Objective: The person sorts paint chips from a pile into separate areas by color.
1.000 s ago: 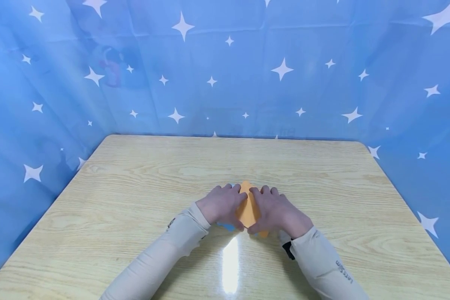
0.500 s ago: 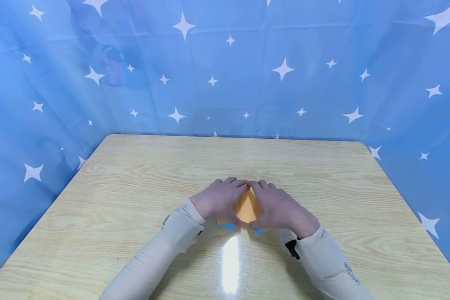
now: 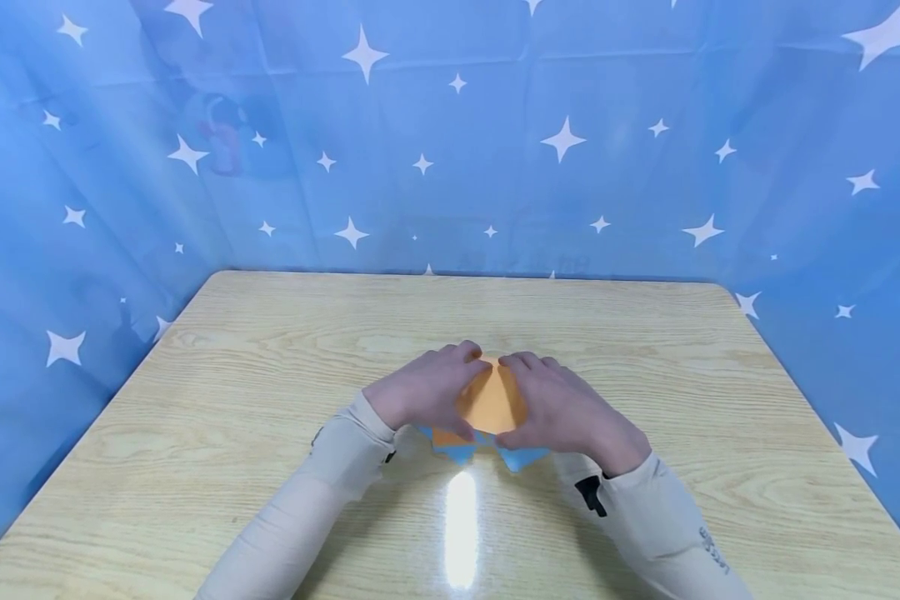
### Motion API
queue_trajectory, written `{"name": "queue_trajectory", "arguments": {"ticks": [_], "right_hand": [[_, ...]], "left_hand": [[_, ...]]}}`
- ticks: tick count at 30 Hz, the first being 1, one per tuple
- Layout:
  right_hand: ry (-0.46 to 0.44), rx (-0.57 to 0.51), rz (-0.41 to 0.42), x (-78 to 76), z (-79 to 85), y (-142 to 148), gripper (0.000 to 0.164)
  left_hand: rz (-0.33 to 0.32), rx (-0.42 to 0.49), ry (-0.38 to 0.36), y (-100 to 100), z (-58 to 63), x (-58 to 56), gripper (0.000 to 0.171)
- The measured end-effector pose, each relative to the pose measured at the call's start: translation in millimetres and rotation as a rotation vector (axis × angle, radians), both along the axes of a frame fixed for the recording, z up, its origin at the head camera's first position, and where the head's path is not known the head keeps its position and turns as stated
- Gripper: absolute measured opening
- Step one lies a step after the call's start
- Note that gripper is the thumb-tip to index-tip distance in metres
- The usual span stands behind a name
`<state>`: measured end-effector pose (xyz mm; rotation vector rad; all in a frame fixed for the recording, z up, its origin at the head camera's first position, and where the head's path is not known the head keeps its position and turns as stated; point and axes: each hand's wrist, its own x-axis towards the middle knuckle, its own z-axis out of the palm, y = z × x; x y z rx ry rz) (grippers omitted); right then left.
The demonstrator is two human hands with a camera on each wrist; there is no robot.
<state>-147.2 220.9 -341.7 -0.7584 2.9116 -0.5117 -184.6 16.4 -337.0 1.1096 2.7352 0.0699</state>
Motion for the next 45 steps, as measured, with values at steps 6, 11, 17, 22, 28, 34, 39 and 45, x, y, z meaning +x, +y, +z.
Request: {"name": "queue_trajectory", "arguments": {"ticks": [6,11,17,22,28,34,39,45], "right_hand": [[0.02,0.011,-0.02,0.2,2.0,1.5,0.072],[0.043,0.012,-0.008,0.7,2.9,0.4,0.069],[0.066,0.004,0.003,-1.8,0.3,-8.5,0.068],[0.062,0.002,0.016,-8.4,2.0,-26.4,0.068],[0.091,-0.011,0.077,-23.4,8.9,-59.7,0.066],[0.11,0.002,0.121,-34.6,14.1,-104.5,0.062],[0.112,0.044,0.136,-41.5,14.7,-140.1,0.066],[0.079,0.065,0.141,-47.1,12.6,-172.0,0.067]], "left_hand": [[0.006,0.041,-0.022,-2.8,3.3,-2.5,0.075],[-0.005,0.044,-0.025,-4.5,4.3,-3.5,0.074],[0.006,0.05,-0.022,-14.3,4.7,-4.9,0.073],[0.032,0.107,-0.043,-36.5,6.5,-7.0,0.074],[0.101,0.196,-0.101,-73.8,13.4,-9.7,0.081],[0.178,0.24,-0.144,-115.5,21.3,-9.0,0.082],[0.24,0.225,-0.161,-146.6,26.3,-7.2,0.083],[0.304,0.236,-0.184,-176.7,23.1,-5.4,0.085]]}}
